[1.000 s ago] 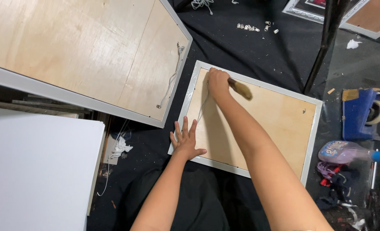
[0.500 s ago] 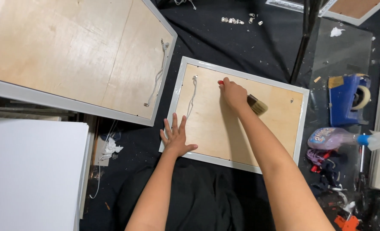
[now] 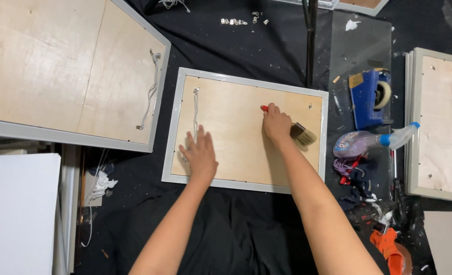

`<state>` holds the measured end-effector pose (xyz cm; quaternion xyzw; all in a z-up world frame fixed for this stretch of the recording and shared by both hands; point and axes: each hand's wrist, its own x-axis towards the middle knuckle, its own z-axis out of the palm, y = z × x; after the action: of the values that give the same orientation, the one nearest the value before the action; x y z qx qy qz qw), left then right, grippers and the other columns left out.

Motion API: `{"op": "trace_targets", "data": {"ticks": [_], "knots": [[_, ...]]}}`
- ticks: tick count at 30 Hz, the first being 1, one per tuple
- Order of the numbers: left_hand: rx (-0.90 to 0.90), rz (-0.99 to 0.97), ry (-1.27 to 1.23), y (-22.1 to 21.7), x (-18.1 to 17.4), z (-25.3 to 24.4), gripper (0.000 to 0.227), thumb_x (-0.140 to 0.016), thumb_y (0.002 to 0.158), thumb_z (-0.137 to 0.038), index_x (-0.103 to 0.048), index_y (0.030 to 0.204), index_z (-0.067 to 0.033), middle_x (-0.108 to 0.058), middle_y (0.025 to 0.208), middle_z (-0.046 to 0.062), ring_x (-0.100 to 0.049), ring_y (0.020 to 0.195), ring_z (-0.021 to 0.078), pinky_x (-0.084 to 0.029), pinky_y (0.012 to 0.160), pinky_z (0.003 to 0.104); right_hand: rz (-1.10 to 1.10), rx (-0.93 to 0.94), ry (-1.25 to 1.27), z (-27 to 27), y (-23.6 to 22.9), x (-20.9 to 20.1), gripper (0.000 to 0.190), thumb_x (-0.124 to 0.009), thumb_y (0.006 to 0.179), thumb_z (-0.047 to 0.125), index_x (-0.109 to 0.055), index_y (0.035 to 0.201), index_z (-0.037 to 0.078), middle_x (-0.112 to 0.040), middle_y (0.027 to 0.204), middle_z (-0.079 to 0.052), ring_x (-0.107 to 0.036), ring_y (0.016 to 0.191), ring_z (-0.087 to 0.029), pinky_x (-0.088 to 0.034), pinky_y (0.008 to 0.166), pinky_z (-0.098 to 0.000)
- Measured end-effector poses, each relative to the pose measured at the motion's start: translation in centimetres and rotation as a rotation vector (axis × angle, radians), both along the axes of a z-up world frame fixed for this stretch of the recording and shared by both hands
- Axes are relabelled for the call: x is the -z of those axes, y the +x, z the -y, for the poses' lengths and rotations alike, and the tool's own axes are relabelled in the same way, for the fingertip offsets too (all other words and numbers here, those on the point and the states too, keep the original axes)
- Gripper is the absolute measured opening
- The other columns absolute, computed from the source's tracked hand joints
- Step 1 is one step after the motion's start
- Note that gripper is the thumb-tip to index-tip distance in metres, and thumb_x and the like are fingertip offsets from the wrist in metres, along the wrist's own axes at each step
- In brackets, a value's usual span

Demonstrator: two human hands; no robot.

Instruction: Assembling a picture frame by cleaning the glass, inserting the mat and backing, and securing the back panel.

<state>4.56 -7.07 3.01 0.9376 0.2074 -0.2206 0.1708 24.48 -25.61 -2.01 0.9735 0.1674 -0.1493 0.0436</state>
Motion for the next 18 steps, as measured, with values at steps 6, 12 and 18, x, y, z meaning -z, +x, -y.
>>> {"op": "trace_targets", "data": {"ticks": [6, 12, 18], "knots": [[0.121, -0.216, -0.182, 3.4, -5.0, 5.5, 0.11, -0.082, 0.085, -0.02, -0.009, 0.167, -0.0221, 0.01, 0.173, 0.017, 0.006, 0.154, 0.0545, -0.016, 0.107, 0.086, -0.155, 0.058, 0.096, -0.7, 3.9, -1.6, 0.038, -0.031, 0.112, 0.044, -0.051, 0.126, 0.014, -0.07, 0.12, -0.014, -0.069, 0.114, -0.039, -0.05, 0.099, -0.0542], [0.164, -0.282, -0.125, 4.2, -5.4, 5.6, 0.111, -0.081, 0.086, -0.025, -0.006, 0.167, -0.0248, 0.008, 0.173, 0.017, 0.003, 0.154, 0.0543, -0.022, 0.105, 0.086, -0.117, 0.13, 0.164, -1.5, 9.6, 2.3, 0.043, -0.037, 0.109, 0.055, -0.057, 0.131, 0.024, -0.072, 0.121, -0.009, -0.067, 0.119, -0.032, -0.05, 0.101, -0.0521], [0.176, -0.369, -0.116, 4.9, -4.6, 6.0, 0.111, -0.077, 0.091, -0.026, 0.004, 0.167, -0.0227, 0.018, 0.172, 0.018, 0.011, 0.152, 0.0569, -0.017, 0.104, 0.088, -0.106, 0.098, 0.128, -2.1, 10.1, 1.8, 0.042, -0.04, 0.109, 0.054, -0.059, 0.134, 0.027, -0.073, 0.12, -0.009, -0.068, 0.118, -0.031, -0.052, 0.098, -0.0512]]}}
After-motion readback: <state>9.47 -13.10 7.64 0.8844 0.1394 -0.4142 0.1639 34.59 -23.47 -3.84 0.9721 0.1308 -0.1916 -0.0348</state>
